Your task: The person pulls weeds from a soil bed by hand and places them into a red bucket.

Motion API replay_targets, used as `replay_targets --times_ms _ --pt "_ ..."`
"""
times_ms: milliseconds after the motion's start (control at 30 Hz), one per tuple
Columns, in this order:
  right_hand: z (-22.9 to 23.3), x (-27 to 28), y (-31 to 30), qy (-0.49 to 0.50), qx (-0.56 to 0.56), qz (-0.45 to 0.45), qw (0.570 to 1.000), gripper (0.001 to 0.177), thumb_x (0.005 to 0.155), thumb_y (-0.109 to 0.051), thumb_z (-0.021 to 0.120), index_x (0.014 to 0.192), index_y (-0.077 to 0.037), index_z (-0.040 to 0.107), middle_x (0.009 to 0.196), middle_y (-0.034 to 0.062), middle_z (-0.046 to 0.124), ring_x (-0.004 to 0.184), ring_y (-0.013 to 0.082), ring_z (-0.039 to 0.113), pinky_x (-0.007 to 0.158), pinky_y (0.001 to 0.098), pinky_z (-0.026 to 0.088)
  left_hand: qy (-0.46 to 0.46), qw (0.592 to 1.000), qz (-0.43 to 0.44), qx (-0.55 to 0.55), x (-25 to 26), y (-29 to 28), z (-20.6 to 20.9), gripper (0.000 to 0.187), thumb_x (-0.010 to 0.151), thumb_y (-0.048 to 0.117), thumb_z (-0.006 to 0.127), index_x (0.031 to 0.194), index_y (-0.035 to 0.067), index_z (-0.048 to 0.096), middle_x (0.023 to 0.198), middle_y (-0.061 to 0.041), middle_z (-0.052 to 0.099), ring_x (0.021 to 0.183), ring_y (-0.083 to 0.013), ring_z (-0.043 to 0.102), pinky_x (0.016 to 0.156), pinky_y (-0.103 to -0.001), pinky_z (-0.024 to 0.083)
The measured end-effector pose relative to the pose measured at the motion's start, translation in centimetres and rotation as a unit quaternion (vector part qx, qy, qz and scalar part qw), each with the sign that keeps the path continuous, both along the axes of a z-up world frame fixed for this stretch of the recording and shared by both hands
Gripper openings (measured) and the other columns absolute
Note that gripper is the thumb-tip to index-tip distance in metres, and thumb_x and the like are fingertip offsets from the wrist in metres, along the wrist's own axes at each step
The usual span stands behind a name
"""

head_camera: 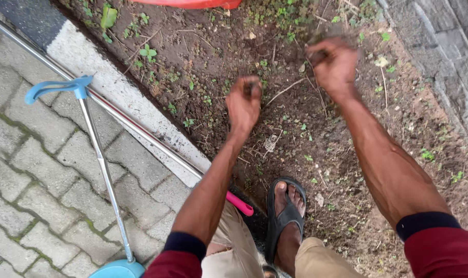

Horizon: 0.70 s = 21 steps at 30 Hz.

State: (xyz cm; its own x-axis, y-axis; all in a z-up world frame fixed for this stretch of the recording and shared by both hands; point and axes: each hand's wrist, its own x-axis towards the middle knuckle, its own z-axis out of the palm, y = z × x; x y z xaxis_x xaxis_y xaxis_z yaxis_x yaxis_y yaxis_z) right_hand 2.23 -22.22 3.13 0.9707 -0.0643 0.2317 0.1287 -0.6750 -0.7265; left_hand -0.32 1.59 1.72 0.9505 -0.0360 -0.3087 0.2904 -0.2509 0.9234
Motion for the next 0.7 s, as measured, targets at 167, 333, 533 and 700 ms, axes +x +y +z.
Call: replay_targets --times_ms 167,333,533,700 --pt "5.9 0.5 -1.8 0.129 0.357 -0.075 0.922 0.017 0.102 0.017 0.069 0.102 0.000 0.074 0.098 0.0182 0.074 0.070 0.0156 0.073 0.056 0.0231 0.066 -0.150 0.982 -0.057 0.101 4.1 -0.5 -2.7 0.046 0.090 -0.004 0.063 0.135 -0.005 0.060 0.104 -0.021 0.066 0.070 -0.0146 0.063 0.047 -0.023 0.057" --pt "5.8 1.1 2.5 0.212 0.299 -0.101 0.925 0.012 0.097 0.010 0.070 0.098 0.000 0.075 0.093 0.0143 0.074 0.060 0.0139 0.070 0.045 0.0189 0.062 -0.179 0.977 -0.047 0.102 6.8 -0.9 -6.8 0.021 0.091 -0.010 0.062 0.102 0.004 0.074 0.103 -0.012 0.073 0.075 -0.0126 0.070 0.058 -0.025 0.059" --pt "1.6 2.1 4.5 0.138 0.133 0.020 0.981 0.021 0.094 0.018 0.064 0.104 0.003 0.074 0.110 0.0198 0.069 0.064 0.0171 0.070 0.039 0.0187 0.057 0.047 0.972 0.228 -0.042 5.0 4.0 0.0 0.008 0.085 0.000 0.072 0.091 0.005 0.075 0.095 -0.012 0.076 0.062 -0.0144 0.069 0.045 -0.026 0.053" --pt "-2.5 5.2 7.0 0.021 -0.082 0.147 0.985 0.041 0.078 0.024 0.055 0.108 0.003 0.073 0.112 0.0214 0.069 0.087 0.0247 0.069 0.057 0.0216 0.063 -0.015 0.986 0.165 -0.003 1.7 7.9 1.6 0.003 0.089 0.002 0.075 0.092 0.004 0.075 0.104 -0.016 0.076 0.073 -0.0118 0.071 0.054 -0.023 0.059"
